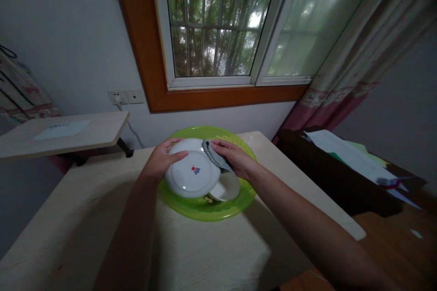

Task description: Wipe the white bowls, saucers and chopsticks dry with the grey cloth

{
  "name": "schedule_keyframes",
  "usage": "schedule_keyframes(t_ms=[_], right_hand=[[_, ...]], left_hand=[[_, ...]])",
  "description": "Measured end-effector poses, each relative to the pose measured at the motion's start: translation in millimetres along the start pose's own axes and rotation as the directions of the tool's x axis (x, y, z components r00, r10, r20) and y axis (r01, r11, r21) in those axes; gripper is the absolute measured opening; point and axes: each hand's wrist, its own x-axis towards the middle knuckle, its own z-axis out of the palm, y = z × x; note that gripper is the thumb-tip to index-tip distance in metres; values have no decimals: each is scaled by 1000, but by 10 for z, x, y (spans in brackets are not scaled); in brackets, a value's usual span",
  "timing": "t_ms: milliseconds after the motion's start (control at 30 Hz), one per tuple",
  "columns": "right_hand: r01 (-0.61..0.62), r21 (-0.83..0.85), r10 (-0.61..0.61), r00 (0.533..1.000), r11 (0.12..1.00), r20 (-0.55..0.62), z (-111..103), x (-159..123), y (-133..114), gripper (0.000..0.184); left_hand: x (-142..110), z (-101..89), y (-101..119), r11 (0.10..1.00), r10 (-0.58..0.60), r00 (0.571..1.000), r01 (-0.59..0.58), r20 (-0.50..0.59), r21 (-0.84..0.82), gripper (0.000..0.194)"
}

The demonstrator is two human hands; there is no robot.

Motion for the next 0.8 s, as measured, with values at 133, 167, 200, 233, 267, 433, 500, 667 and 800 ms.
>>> schedule_keyframes(t_ms=[133,167,200,233,267,433,500,667,800], right_hand=[[53,-4,-53,999,999,-10,-6,-22,6,32],[62,7,-62,998,998,-11,-4,-33,12,32],[64,19,-64,998,998,-8,-1,-47,20,33],[61,33,-61,998,998,-5,3,-63,30,34],[56,46,-56,998,997,-1,5,-81,42,35],[21,81,-20,1000,996,-10,-10,-157,107,37],[9,87,-9,1000,996,-5,-24,-174,119,37],[-30,74,27,999,997,32,-40,-199,112,36],[-48,99,46,999,994,23,-52,-194,104,33]], left_hand=[[-6,26,18,998,9,999,-11,-31,-69,66],[-5,29,17,996,4,999,-7,-38,-87,66],[-3,30,14,995,-2,999,-3,-47,-104,66],[1,30,11,993,-8,998,1,-60,-121,66],[5,30,8,991,-15,997,5,-72,-137,66],[21,35,19,979,-50,990,22,-131,-205,65],[24,32,28,975,-58,988,25,-143,-220,66],[29,-15,4,983,-54,988,27,-144,-181,64],[21,-51,-51,988,-41,996,29,-75,-149,64]])
